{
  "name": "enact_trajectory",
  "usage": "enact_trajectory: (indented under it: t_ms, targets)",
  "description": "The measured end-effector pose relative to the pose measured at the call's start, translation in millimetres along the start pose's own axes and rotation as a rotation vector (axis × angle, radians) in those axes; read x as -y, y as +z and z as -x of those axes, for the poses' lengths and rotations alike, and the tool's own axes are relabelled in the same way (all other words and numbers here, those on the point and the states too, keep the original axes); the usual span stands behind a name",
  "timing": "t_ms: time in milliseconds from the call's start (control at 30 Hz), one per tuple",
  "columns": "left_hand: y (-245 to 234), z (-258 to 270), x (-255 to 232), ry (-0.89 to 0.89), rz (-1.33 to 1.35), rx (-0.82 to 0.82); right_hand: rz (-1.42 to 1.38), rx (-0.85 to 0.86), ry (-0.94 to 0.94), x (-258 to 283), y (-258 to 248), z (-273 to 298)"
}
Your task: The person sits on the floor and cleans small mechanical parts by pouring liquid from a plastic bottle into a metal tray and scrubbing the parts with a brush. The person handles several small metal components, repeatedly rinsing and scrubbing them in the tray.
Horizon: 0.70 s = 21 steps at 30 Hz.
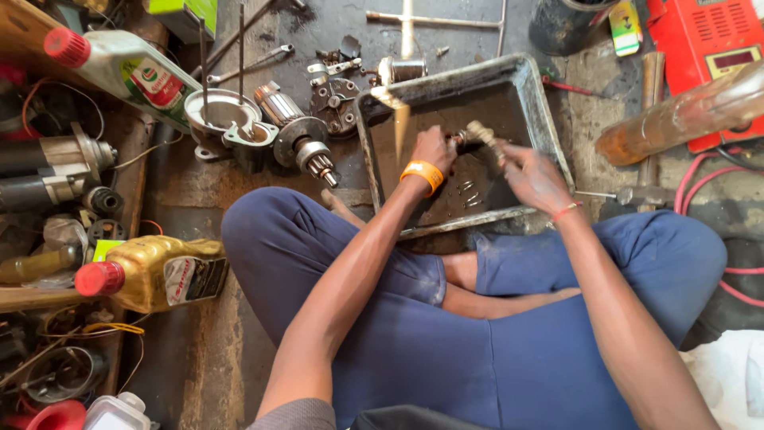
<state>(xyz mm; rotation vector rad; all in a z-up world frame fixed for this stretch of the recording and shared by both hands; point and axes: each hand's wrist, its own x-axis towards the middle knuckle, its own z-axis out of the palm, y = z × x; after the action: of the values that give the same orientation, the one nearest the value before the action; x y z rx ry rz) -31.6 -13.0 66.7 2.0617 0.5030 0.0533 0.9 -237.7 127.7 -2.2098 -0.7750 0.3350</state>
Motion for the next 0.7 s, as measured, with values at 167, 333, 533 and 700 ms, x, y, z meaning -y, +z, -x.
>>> enact_trajectory:
  t_ms: [167, 333, 533, 700]
  targets:
    - [-1.7, 2.1, -3.2, 0.363, -0.161, -0.279, 0.022, 0.039, 0.066, 0.0, -1.6, -1.9]
    - [-7.9, 7.7, -13.2, 0.32, -0.137, -0.176, 0.034, 0.068, 0.185, -3.6, -3.4, -0.4]
    - [-13.2, 11.6, -25.3, 0.282, -0.226, -0.156, 0.125, -0.038, 0.019, -8.6, 4.9, 6.7]
    - [-12.3, 12.6, -12.2, 0.284, -0.19, -0.161, 0.1, -0.003, 0.103, -5.5, 5.2, 10.2]
